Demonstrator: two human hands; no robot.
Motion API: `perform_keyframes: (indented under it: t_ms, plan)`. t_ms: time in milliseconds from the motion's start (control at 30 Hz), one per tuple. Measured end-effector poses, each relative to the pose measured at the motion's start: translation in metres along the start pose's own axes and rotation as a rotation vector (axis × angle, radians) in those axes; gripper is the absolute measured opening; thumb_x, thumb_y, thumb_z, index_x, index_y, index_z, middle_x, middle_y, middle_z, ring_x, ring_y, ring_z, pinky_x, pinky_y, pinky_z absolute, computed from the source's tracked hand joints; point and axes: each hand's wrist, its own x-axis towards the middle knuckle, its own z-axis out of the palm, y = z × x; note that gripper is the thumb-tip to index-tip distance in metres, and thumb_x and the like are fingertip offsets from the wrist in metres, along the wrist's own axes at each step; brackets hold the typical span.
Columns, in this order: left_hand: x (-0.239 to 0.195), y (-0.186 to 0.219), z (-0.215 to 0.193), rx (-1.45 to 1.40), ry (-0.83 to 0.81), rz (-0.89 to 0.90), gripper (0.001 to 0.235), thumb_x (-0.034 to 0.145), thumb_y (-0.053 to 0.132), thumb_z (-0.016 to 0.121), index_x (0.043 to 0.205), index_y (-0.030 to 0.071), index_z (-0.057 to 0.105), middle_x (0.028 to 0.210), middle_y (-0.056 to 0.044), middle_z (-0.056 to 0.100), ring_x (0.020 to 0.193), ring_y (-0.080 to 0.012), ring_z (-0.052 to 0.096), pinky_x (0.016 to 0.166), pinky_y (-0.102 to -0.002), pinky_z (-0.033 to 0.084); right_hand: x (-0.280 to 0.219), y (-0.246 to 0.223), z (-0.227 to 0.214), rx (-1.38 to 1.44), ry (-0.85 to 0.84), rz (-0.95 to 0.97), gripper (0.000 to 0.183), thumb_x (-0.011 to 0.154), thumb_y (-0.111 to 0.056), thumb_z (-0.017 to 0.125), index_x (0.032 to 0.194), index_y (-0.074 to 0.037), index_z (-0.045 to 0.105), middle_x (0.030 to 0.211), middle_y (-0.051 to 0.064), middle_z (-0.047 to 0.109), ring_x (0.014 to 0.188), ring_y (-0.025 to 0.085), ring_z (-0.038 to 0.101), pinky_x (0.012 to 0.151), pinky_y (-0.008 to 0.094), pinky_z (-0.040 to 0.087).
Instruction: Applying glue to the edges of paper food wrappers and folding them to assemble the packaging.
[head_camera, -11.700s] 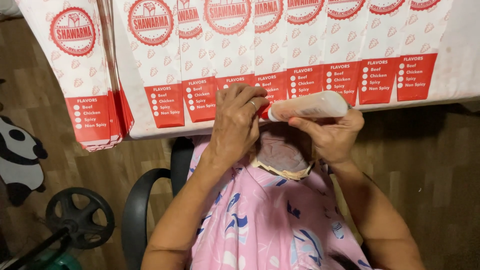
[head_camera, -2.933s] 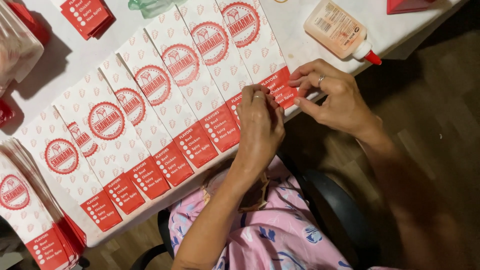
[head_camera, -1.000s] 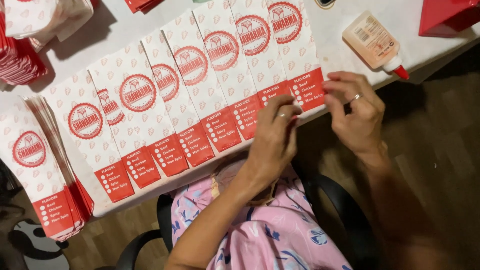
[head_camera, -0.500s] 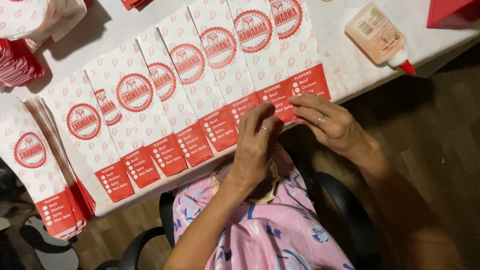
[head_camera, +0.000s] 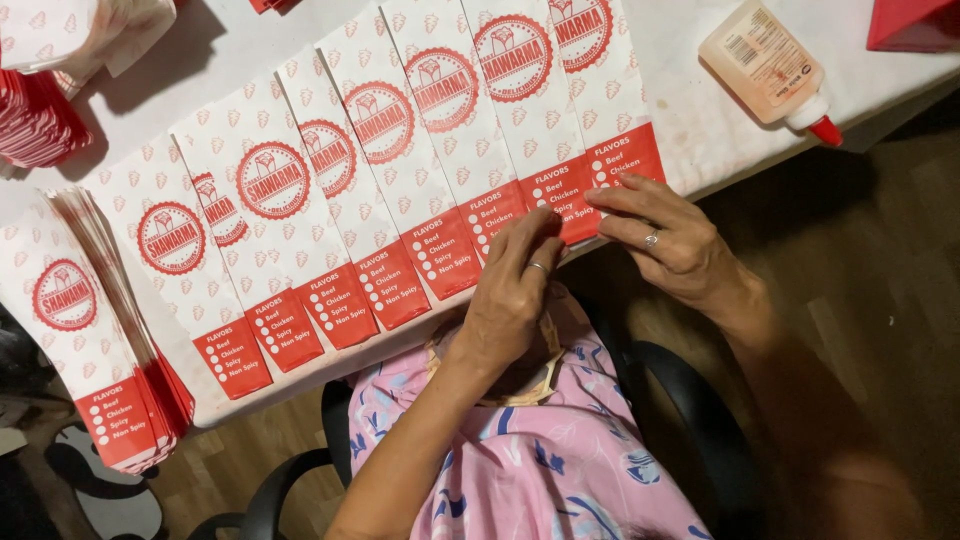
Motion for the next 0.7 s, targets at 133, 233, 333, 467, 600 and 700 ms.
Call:
perform_keyframes:
  t_ms: [133, 233, 333, 467, 600, 700]
  plan:
    - [-0.002, -0.004, 0.008, 0.095, 0.017, 0.091, 0.009, 0.097, -0.003, 0.068, 0.099, -0.012, 0.068, 0.113, -0.029, 0.066, 0.104, -0.0406, 0.068, 0.095, -0.048, 0.054, -0.005, 0.003, 0.006, -0.015, 0.03, 0.021, 0.005, 0.096, -0.001, 0.074, 0.098, 0.003, 0.076, 0.116, 0.02, 0.074, 0.107, 0.038, 0.072, 0.109, 0.055, 0.052]
    - [-0.005, -0.002, 0.011, 0.099, 0.014, 0.045, 0.01, 0.099, -0.002, 0.066, 0.098, -0.012, 0.067, 0.112, -0.026, 0.065, 0.106, -0.0382, 0.067, 0.096, -0.046, 0.052, -0.003, -0.001, 0.008, -0.014, 0.047, 0.067, 0.004, 0.096, -0.001, 0.075, 0.097, 0.003, 0.075, 0.115, 0.019, 0.074, 0.107, 0.036, 0.072, 0.112, 0.055, 0.049]
    - [-0.004, -0.001, 0.012, 0.057, -0.007, -0.072, 0.014, 0.101, 0.003, 0.063, 0.094, -0.009, 0.065, 0.109, -0.02, 0.064, 0.108, -0.034, 0.064, 0.098, -0.043, 0.05, 0.002, -0.006, 0.01, -0.012, 0.066, 0.125, 0.005, 0.096, -0.001, 0.076, 0.095, 0.003, 0.074, 0.113, 0.018, 0.075, 0.105, 0.035, 0.072, 0.113, 0.053, 0.048]
    - [-0.005, -0.003, 0.02, -0.119, -0.007, -0.311, 0.02, 0.1, 0.01, 0.065, 0.086, -0.004, 0.063, 0.108, -0.014, 0.061, 0.112, -0.0302, 0.061, 0.099, -0.04, 0.047, 0.008, -0.01, 0.009, 0.012, 0.083, 0.198, 0.011, 0.094, -0.002, 0.079, 0.089, 0.004, 0.072, 0.11, 0.015, 0.075, 0.101, 0.032, 0.073, 0.114, 0.049, 0.049]
    - [-0.001, -0.006, 0.017, -0.164, -0.039, -0.415, 0.014, 0.092, 0.006, 0.073, 0.087, -0.004, 0.065, 0.109, -0.014, 0.057, 0.112, -0.0314, 0.061, 0.1, -0.041, 0.047, 0.012, -0.011, 0.007, 0.045, 0.092, 0.23, 0.016, 0.089, 0.001, 0.085, 0.083, 0.004, 0.07, 0.107, 0.015, 0.075, 0.099, 0.032, 0.074, 0.112, 0.048, 0.051]
    - [0.003, -0.007, 0.016, -0.241, -0.054, -0.473, 0.016, 0.086, 0.003, 0.077, 0.083, 0.0, 0.062, 0.105, -0.012, 0.057, 0.11, -0.0328, 0.064, 0.099, -0.042, 0.048, 0.021, -0.024, 0.006, 0.057, 0.11, 0.26, 0.018, 0.088, 0.006, 0.082, 0.082, 0.002, 0.065, 0.106, 0.016, 0.074, 0.097, 0.033, 0.075, 0.109, 0.049, 0.053]
